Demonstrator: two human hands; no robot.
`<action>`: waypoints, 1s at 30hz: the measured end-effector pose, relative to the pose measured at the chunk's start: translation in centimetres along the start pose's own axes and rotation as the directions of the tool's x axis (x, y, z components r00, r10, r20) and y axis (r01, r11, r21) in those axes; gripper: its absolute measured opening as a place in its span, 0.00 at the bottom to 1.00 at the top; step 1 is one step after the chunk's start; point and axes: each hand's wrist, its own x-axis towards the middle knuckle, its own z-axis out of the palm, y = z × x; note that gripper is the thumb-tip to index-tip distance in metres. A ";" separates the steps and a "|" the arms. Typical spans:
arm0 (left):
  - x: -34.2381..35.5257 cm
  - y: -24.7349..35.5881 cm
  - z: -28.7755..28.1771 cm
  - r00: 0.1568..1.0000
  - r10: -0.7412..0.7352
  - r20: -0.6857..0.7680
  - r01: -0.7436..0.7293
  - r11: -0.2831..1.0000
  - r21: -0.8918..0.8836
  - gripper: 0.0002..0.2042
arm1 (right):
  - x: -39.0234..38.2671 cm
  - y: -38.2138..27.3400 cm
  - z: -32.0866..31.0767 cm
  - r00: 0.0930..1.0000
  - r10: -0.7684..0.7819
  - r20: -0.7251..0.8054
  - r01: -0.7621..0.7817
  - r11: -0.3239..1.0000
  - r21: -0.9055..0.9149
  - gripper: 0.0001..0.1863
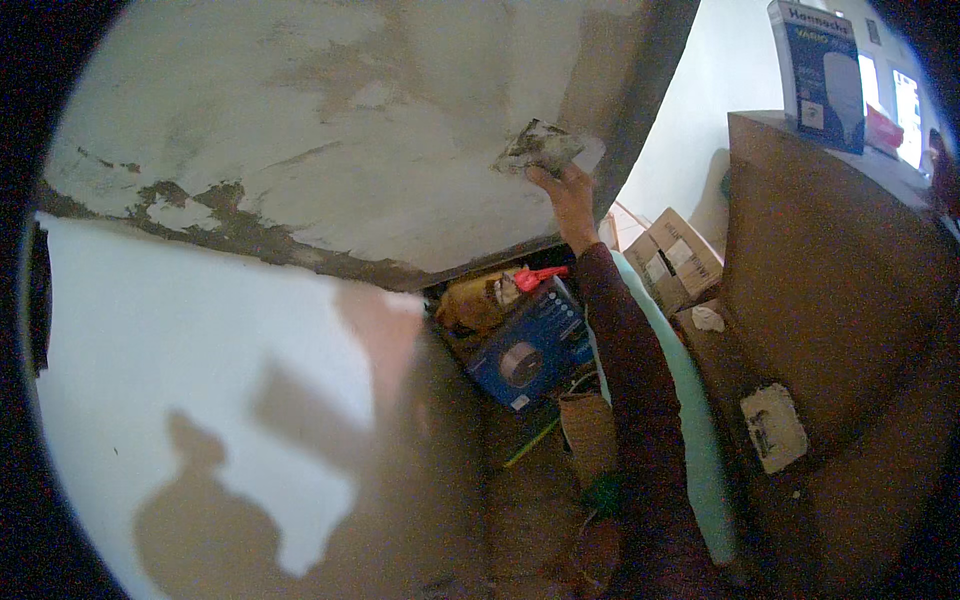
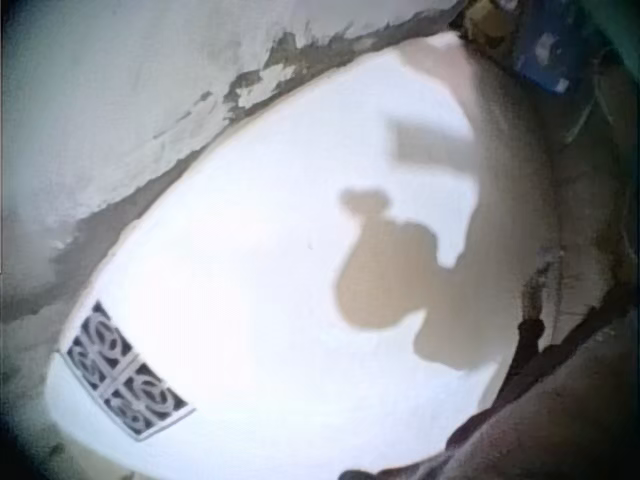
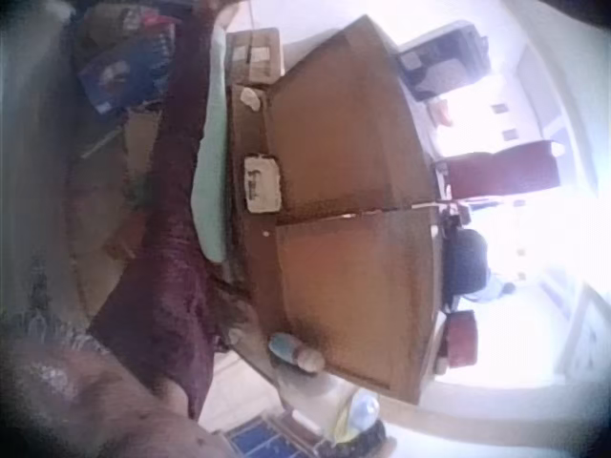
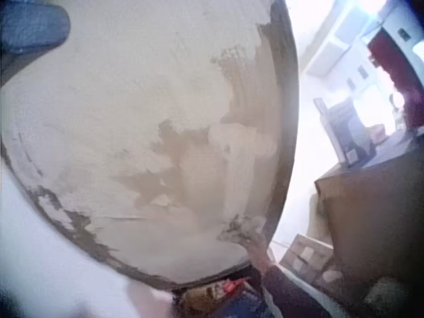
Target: The person applies white plaster to a slanted ceiling surface using a putty knife and smooths it with a flat rectangular applicator.
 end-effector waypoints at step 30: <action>1.7 -4.9 -1.9 0.991 0.058 0.117 -0.037 0.984 -0.174 0.26 | -0.7 7.9 -5.4 0.940 -0.098 -0.326 0.039 0.982 -0.183 0.12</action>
